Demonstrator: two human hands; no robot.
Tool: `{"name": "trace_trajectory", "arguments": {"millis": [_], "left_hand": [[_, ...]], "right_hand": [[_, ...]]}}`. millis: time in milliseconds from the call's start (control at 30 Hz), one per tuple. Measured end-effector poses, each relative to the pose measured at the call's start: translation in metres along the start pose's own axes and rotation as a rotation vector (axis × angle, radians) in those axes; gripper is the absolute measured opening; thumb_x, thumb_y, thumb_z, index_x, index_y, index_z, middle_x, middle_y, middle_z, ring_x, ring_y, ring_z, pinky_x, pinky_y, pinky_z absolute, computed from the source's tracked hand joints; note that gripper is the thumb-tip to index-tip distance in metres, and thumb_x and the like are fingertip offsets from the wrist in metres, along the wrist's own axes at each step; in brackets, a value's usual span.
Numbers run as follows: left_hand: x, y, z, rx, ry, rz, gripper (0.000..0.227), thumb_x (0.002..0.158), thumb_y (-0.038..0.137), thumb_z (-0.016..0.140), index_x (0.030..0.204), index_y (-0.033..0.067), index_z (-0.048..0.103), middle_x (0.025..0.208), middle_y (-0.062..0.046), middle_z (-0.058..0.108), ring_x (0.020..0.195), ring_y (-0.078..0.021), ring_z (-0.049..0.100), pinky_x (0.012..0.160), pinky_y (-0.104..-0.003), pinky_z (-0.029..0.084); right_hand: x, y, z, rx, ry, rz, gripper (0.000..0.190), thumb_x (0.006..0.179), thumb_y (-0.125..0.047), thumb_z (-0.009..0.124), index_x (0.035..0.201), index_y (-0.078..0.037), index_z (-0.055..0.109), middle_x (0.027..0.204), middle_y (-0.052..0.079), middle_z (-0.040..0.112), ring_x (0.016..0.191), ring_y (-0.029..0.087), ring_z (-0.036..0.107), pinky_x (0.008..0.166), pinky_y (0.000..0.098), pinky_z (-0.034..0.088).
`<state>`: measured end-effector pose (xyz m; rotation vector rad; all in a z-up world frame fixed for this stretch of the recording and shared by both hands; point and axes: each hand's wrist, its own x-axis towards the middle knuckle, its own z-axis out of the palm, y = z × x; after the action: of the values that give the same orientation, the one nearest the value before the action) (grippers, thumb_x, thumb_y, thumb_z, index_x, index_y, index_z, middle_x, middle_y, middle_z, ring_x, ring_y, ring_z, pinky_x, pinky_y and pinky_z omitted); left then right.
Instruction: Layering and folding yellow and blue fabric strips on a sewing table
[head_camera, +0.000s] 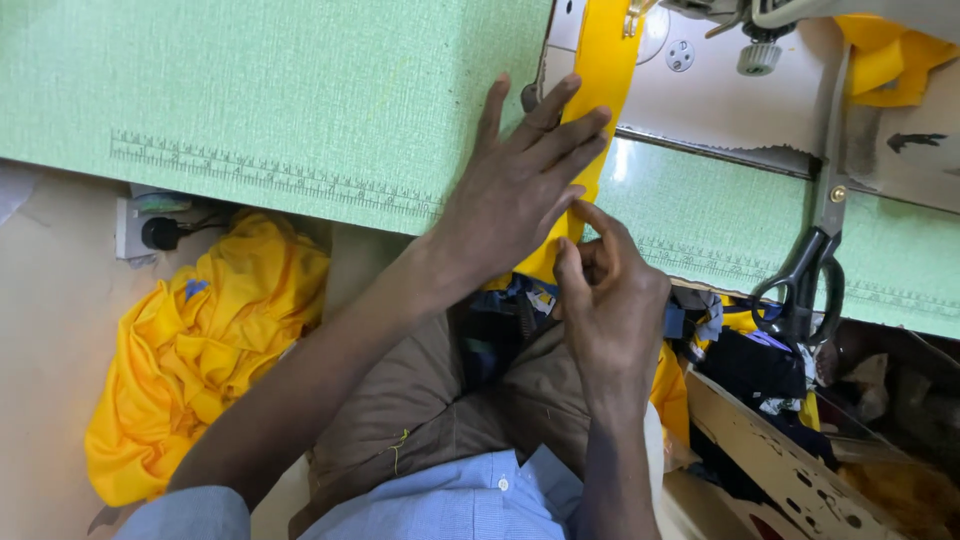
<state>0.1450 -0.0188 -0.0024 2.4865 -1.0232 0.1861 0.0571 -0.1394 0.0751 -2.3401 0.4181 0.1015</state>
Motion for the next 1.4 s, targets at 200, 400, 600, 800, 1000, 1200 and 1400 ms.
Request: {"name": "trace_trajectory", "arguments": {"millis": [200, 400, 600, 800, 1000, 1200, 1400], "left_hand": [[0.011, -0.017, -0.001, -0.062, 0.056, 0.016, 0.050, 0.104, 0.016, 0.075, 0.151, 0.0102, 0.059, 0.159, 0.000, 0.047, 0.154, -0.0298, 0.013, 0.124, -0.061, 0.002], [0.013, -0.019, 0.003, -0.047, 0.083, 0.019, 0.052, 0.099, 0.012, 0.079, 0.148, 0.0124, 0.063, 0.155, -0.001, 0.052, 0.153, -0.0344, 0.020, 0.125, -0.062, 0.004], [0.041, -0.039, 0.003, -0.101, 0.149, 0.027, 0.031, 0.104, 0.015, 0.071, 0.134, 0.0139, 0.065, 0.145, -0.005, 0.053, 0.149, -0.0328, 0.023, 0.122, -0.059, 0.008], [0.065, -0.059, 0.007, -0.140, 0.207, 0.069, 0.021, 0.109, 0.022, 0.064, 0.127, 0.0132, 0.072, 0.140, -0.002, 0.051, 0.143, -0.0300, 0.023, 0.119, -0.063, 0.014], [0.023, -0.027, 0.002, 0.067, 0.196, 0.053, 0.029, 0.109, 0.016, 0.070, 0.136, 0.0132, 0.060, 0.150, -0.007, 0.043, 0.140, -0.0379, 0.027, 0.116, -0.062, 0.019], [-0.087, 0.053, -0.023, -0.406, 0.234, -0.054, 0.017, 0.103, 0.016, 0.064, 0.115, 0.0055, 0.070, 0.134, -0.010, 0.063, 0.141, -0.0358, 0.047, 0.119, -0.058, 0.031], [-0.120, 0.069, 0.037, -1.178, 0.394, -0.934, 0.066, 0.096, 0.049, 0.070, 0.140, 0.0038, 0.050, 0.139, -0.024, 0.052, 0.136, -0.0449, 0.049, 0.116, -0.057, 0.039]], "right_hand": [[0.027, 0.006, 0.007, 0.131, 0.039, -0.114, 0.031, 0.098, -0.004, 0.062, 0.128, -0.001, 0.068, 0.061, 0.004, 0.066, 0.043, 0.009, 0.057, 0.053, 0.0256, 0.051], [0.055, 0.018, 0.011, 0.112, 0.083, -0.243, 0.033, 0.098, -0.002, 0.064, 0.130, 0.005, 0.067, 0.062, 0.003, 0.067, 0.051, 0.007, 0.058, 0.058, 0.0265, 0.050], [0.085, 0.008, 0.006, 0.123, 0.095, -0.254, 0.028, 0.098, 0.002, 0.065, 0.126, 0.004, 0.069, 0.063, 0.004, 0.069, 0.038, 0.010, 0.059, 0.041, 0.0238, 0.052], [0.108, 0.007, 0.006, 0.104, 0.125, -0.247, 0.035, 0.098, 0.001, 0.064, 0.133, 0.003, 0.066, 0.059, 0.001, 0.067, 0.044, 0.007, 0.061, 0.055, 0.0245, 0.060], [0.056, 0.022, 0.001, 0.175, 0.126, -0.345, 0.028, 0.102, -0.002, 0.060, 0.129, 0.004, 0.066, 0.065, 0.004, 0.064, 0.049, 0.012, 0.065, 0.050, 0.0279, 0.057], [-0.061, 0.071, 0.028, 0.417, 0.030, 0.102, 0.016, 0.106, -0.020, 0.058, 0.101, -0.005, 0.062, 0.073, 0.006, 0.069, 0.050, 0.011, 0.061, 0.050, 0.0224, 0.050], [-0.043, 0.145, 0.081, 0.779, 0.103, 0.116, 0.011, 0.103, -0.011, 0.066, 0.109, -0.004, 0.071, 0.081, 0.011, 0.071, 0.063, 0.017, 0.071, 0.060, 0.0286, 0.060]]}}
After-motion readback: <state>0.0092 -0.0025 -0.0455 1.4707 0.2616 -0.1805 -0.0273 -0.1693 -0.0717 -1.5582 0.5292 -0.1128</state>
